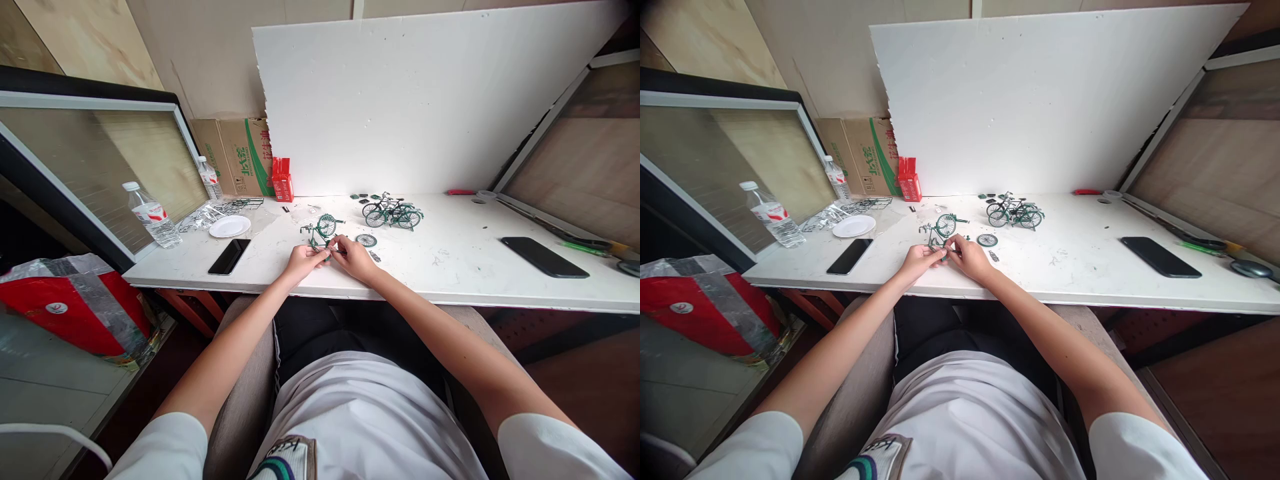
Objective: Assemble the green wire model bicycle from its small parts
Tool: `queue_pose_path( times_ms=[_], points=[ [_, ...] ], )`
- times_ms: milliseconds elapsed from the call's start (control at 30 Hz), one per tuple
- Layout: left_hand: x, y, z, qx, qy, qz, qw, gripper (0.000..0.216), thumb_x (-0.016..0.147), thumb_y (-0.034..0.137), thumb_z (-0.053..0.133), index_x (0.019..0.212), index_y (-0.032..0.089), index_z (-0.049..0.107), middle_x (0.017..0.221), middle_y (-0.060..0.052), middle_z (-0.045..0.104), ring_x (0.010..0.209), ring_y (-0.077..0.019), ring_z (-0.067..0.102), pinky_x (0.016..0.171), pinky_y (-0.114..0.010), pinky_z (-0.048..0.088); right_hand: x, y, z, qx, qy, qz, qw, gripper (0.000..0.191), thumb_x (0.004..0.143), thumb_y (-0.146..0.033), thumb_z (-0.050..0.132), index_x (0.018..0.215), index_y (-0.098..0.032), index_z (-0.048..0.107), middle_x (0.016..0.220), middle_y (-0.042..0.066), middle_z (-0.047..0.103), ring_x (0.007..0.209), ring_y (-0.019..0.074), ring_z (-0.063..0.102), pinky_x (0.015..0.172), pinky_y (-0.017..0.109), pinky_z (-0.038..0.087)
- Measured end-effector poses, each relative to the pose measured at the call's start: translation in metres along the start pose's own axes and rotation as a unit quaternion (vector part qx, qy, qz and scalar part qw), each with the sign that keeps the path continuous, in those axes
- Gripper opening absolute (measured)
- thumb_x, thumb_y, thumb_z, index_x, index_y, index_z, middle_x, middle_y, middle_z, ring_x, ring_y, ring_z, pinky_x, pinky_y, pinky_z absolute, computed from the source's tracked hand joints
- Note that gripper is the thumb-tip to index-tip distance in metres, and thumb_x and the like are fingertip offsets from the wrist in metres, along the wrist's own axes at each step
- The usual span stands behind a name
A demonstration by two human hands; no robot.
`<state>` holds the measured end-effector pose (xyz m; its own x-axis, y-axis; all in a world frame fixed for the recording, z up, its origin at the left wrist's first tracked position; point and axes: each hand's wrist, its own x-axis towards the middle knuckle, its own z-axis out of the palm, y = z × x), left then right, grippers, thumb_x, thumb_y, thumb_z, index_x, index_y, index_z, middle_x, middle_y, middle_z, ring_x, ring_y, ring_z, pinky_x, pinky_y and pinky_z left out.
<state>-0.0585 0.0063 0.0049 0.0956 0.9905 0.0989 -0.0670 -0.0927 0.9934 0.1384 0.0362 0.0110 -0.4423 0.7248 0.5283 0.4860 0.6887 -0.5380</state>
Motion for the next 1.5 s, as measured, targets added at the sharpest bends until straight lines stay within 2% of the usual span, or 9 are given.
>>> queue_pose_path(
  times_ms=[1500],
  points=[
    [0.0013,-0.0031,0.0001,0.017,0.003,0.005,1.000,0.042,0.076,0.047,0.091,0.092,0.011,0.077,0.091,-0.014,0.081,0.081,-0.0226,0.078,0.067,-0.028,0.052,-0.0006,-0.0014,0.0003,-0.021,-0.010,0.008,1.000,0.020,0.098,-0.037,0.056,0.111,-0.022,0.062,0.071,-0.001,0.065,0.059,0.0185,0.053,0.064,0.028,0.036]
  ],
)
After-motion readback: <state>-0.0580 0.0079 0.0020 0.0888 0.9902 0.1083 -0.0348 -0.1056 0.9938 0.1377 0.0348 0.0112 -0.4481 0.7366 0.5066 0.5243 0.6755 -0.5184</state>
